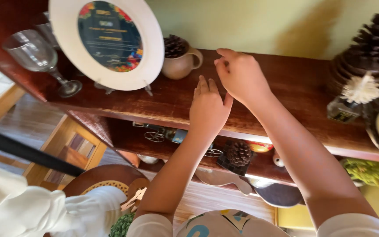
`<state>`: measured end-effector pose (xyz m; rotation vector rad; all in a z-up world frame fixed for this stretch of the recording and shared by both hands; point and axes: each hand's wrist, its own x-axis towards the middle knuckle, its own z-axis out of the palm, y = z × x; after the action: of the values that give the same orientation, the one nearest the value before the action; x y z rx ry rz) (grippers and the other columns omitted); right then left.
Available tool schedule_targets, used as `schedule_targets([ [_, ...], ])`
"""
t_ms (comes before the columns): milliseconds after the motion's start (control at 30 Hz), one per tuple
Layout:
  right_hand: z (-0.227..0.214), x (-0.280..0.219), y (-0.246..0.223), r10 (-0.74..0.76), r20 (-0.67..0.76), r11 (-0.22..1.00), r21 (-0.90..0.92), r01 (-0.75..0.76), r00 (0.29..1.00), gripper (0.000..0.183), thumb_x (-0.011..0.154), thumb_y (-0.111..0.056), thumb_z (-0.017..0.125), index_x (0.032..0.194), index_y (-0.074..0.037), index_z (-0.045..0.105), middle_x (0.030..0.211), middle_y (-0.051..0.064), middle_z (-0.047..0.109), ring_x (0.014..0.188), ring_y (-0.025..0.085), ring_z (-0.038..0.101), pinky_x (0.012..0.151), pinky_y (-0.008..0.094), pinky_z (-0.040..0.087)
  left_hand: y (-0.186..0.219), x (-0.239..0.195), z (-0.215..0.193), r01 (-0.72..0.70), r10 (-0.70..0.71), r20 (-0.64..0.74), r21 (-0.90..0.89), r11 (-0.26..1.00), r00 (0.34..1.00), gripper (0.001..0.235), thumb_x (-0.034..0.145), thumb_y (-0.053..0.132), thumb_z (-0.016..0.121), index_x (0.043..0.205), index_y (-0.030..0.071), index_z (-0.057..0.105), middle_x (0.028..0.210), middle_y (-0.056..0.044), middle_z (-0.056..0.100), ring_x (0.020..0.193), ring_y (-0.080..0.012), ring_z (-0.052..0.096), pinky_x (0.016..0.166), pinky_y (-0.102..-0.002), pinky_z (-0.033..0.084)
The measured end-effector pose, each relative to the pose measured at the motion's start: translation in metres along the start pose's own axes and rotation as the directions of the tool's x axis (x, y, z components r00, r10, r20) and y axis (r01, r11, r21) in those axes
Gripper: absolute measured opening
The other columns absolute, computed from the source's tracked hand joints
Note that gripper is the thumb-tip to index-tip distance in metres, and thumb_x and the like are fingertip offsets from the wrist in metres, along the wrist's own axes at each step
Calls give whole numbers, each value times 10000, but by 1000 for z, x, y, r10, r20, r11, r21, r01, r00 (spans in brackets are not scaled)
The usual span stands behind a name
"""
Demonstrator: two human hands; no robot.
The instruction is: Cleaning and organizing various decorative items on a shelf and side table.
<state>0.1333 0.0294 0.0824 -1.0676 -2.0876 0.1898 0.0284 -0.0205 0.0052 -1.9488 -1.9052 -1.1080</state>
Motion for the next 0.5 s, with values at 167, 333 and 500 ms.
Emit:
schedule_targets([
  [167, -95, -75, -22, -91, -240, 994, 44, 104, 967, 184, 1030, -88, 667, 1188, -22, 734, 972, 163, 754, 820, 237, 769, 708, 327, 607, 70, -16, -36, -172, 154, -80, -326, 929, 985, 402, 968, 273, 664, 1200, -56, 663, 1201, -224, 703, 1032, -387, 704, 870, -441, 575],
  [333, -180, -152, -4, 44, -444, 993, 114, 8, 895, 158, 1174, -6, 568, 1204, 3, 724, 967, 88, 736, 775, 107, 703, 714, 225, 592, 135, -42, -30, -491, 422, -262, -580, 649, 868, 207, 981, 158, 702, 1146, 33, 706, 1141, -104, 713, 1015, -287, 725, 939, -405, 586],
  [500, -249, -237, 60, 261, -595, 960, 74, -272, 760, 143, 1127, -4, 555, 1182, -2, 687, 1003, 55, 698, 834, 96, 659, 755, 225, 538, 193, -58, 17, -647, 666, -217, -568, 508, 714, 327, 942, 158, 729, 1237, 33, 664, 1267, -137, 662, 1198, -298, 637, 1014, -424, 534],
])
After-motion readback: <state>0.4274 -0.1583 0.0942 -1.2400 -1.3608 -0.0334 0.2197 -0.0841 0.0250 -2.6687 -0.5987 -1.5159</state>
